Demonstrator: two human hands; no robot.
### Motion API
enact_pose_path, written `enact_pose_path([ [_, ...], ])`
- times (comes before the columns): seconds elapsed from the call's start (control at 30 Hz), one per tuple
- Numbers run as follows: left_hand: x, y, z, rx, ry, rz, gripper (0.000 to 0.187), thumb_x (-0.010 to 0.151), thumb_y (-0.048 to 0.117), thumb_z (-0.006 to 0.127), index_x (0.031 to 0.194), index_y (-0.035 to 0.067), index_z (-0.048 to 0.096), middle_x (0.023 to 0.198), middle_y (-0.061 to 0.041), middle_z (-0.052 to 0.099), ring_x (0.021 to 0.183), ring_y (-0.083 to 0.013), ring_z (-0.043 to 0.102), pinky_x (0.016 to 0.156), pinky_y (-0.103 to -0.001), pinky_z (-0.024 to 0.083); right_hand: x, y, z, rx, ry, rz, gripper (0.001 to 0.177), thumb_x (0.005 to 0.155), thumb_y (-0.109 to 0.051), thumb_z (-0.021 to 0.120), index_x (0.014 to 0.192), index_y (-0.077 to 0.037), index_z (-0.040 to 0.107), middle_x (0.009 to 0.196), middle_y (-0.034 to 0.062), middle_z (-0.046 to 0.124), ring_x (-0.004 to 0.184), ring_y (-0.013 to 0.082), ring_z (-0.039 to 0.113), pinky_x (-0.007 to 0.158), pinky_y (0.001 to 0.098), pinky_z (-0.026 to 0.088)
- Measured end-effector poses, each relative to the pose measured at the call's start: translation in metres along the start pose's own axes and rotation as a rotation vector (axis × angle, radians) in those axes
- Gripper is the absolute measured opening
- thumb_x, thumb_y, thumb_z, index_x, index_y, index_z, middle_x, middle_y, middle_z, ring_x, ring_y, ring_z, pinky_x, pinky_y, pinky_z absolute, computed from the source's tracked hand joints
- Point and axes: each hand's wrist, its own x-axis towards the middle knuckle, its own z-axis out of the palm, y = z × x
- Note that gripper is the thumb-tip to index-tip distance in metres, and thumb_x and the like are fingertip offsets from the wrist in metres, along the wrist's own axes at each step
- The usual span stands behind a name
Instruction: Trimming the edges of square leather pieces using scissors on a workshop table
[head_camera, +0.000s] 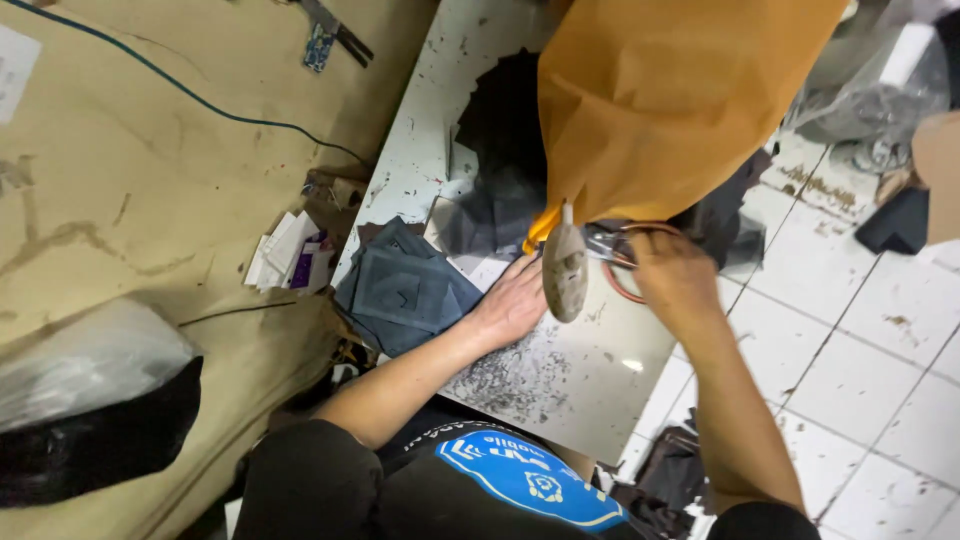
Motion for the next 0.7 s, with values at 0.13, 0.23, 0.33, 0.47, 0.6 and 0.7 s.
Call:
enact_pose_path([
  [0.13, 0.006, 0.007, -0.020, -0.017, 0.009, 0.053, 0.034, 0.102, 0.015, 0.050, 0.131, 0.001, 0.059, 0.139, -0.020, 0.060, 0.139, -0.0332, 0.050, 0.123, -0.050, 0.032, -0.028, -0.017, -0.090, -0.062, -0.041, 0.120, 0.037, 0.072, -0.034, 0.077, 0.106, -0.023, 0.064, 0.089, 0.0010, 0.067, 0.086, 0.0261, 0.072, 0.072, 0.0389, 0.060],
  [0.23, 0.017, 0.014, -0.043, -0.108, -0.411, -0.103, 0.037, 0.108, 0.005, 0.030, 0.138, -0.002, 0.050, 0.159, -0.022, 0.040, 0.153, -0.0332, 0.029, 0.130, -0.047, 0.015, -0.058, -0.034, -0.129, 0.185, -0.367, 0.451, 0.052, 0.090, -0.042, 0.053, 0.139, -0.025, 0.053, 0.123, 0.0133, 0.068, 0.100, 0.0443, 0.070, 0.078, 0.0581, 0.057],
  [0.33, 0.003, 0.017, -0.045, -0.176, -0.180, 0.045, 0.013, 0.104, 0.004, 0.037, 0.093, 0.003, 0.044, 0.152, -0.030, 0.045, 0.149, -0.0429, 0.036, 0.128, -0.051, 0.024, -0.102, -0.065, -0.135, 0.193, -0.241, 0.638, 0.051, 0.093, -0.049, 0.055, 0.136, -0.022, 0.060, 0.126, 0.0031, 0.073, 0.106, 0.0356, 0.071, 0.077, 0.0488, 0.054],
  [0.47, -0.037, 0.020, -0.058, -0.381, 0.050, 0.009, 0.025, 0.107, 0.016, 0.043, 0.122, 0.001, 0.057, 0.131, -0.022, 0.060, 0.125, -0.0379, 0.054, 0.111, -0.047, 0.039, -0.118, -0.143, -0.166, 0.547, -0.132, 0.772, 0.050, 0.093, -0.040, 0.070, 0.135, -0.017, 0.056, 0.096, 0.0052, 0.077, 0.083, 0.0291, 0.073, 0.068, 0.0441, 0.059],
  [0.6, -0.081, 0.019, -0.088, -0.876, 0.169, -0.140, 0.027, 0.106, 0.018, 0.058, 0.132, 0.012, 0.059, 0.090, -0.008, 0.072, 0.092, -0.0283, 0.072, 0.088, -0.041, 0.054, -0.146, -0.205, -0.106, 0.793, 0.115, 0.751, 0.065, 0.076, -0.019, 0.082, 0.136, -0.029, 0.061, 0.080, 0.0086, 0.070, 0.079, 0.0311, 0.071, 0.073, 0.0444, 0.055],
  [0.7, -0.099, 0.017, -0.088, -0.964, 0.110, -0.187, 0.021, 0.108, 0.022, 0.055, 0.126, 0.015, 0.065, 0.083, -0.001, 0.071, 0.081, -0.0134, 0.066, 0.084, -0.034, 0.055, -0.155, -0.234, -0.089, 0.804, 0.178, 0.728, 0.065, 0.076, -0.016, 0.083, 0.136, -0.032, 0.065, 0.069, 0.0094, 0.067, 0.074, 0.0345, 0.070, 0.072, 0.0441, 0.054],
])
